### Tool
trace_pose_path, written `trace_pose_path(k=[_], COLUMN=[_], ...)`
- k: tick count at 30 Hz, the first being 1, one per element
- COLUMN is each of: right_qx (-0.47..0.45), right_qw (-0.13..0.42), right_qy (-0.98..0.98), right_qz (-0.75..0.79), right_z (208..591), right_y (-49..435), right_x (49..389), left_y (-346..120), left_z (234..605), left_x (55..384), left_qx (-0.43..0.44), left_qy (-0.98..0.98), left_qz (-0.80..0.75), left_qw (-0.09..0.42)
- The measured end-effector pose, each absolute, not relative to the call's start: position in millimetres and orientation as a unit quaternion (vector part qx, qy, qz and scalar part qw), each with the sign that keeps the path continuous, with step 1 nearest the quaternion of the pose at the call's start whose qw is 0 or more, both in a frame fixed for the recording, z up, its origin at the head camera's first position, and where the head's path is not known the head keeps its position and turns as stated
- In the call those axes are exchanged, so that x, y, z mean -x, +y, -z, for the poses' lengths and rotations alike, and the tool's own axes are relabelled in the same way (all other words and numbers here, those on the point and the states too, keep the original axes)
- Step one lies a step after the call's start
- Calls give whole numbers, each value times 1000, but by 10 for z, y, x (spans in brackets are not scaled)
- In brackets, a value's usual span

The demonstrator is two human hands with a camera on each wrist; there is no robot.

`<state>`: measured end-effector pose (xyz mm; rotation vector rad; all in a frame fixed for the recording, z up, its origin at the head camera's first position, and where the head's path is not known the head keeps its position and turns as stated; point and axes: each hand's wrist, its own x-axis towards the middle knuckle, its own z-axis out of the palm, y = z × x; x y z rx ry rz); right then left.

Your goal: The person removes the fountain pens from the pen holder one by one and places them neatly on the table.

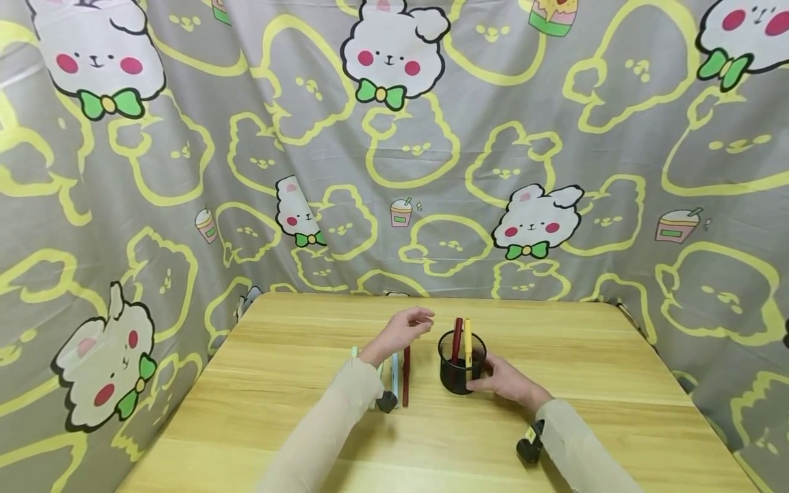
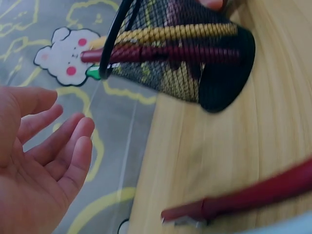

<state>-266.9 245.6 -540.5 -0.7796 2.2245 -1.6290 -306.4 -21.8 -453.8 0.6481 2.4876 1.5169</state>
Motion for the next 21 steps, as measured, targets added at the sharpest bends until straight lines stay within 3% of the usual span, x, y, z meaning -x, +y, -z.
trace_pose_path(k=[21], right_qx=[249], right_qw=[135], right_qy=[781], right_qz=[557], right_z=[5413], right_y=[2435], right_x=[2689], left_y=[262], left_z=[4685], left_x=[3149], left_qx=[-242], left_qy=[799], left_qz=[-541], left_qw=[103])
